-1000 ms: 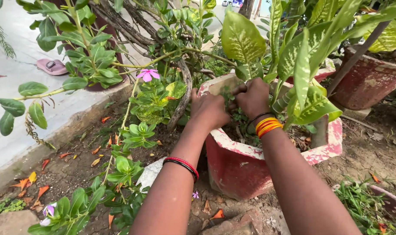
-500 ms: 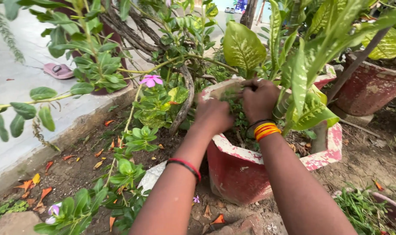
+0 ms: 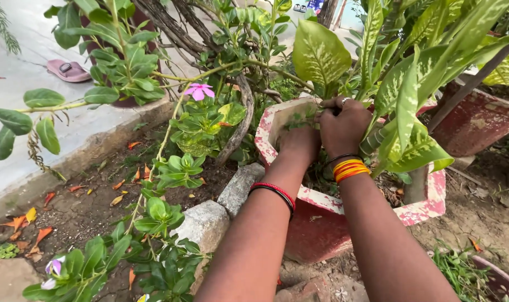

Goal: Weeding and maintaining plants in outdoor pots.

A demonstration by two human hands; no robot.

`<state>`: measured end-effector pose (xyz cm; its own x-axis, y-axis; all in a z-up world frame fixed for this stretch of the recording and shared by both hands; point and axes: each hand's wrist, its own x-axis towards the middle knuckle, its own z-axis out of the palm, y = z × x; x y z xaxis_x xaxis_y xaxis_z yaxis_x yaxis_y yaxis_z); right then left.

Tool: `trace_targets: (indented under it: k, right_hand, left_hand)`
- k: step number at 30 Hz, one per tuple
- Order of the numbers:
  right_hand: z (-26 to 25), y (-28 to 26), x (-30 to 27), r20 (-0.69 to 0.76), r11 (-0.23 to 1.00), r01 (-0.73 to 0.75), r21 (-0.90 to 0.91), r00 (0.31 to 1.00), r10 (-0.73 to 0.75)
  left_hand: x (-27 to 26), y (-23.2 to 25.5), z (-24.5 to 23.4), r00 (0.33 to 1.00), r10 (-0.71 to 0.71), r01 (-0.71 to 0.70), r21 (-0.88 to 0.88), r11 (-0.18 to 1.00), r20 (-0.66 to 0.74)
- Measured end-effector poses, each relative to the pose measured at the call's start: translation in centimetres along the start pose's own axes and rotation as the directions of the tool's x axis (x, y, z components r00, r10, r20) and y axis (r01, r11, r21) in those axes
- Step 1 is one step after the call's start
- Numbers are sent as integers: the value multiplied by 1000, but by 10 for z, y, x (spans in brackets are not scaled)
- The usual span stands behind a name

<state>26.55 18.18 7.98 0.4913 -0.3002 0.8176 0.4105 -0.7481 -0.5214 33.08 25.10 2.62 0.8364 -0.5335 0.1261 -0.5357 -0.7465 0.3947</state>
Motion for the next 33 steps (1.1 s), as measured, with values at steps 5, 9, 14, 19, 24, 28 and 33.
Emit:
trace_targets:
  k: [5,9,14,19,24,28,33]
  right_hand:
    - [-1,10,-2,25,937,117,-330,993,-115]
    - [6,25,-3,87,907,111,-406,993,-82]
    - [9,30,-2,258,931,18,-364,963,82]
    - [2,21,3,399,983,-169,-75,898,185]
    - [8,20,-1,354,980,-173,-103,914,199]
    - [14,32,-4,119,915,29,-403,993,21]
    - [16,29,-6,120,864,75,-497,993,-17]
  left_hand:
    - [-11,1,-13,974,-3,-22,-107,994,-228]
    - [-27,-3,-28,923,-8,-27,-85,996,-386]
    - [-19,-20,-31,860,-256,32,-454,890,-442]
    - [-20,-21,-32,818,-308,-66,-613,788,-485]
    - [-37,-14,-45,743,-396,-86,-664,743,-539]
    - [-36,-9,-53,816,-273,-65,-549,833,-510]
    - [13,-33,-14,925,19,-112,-225,968,-379]
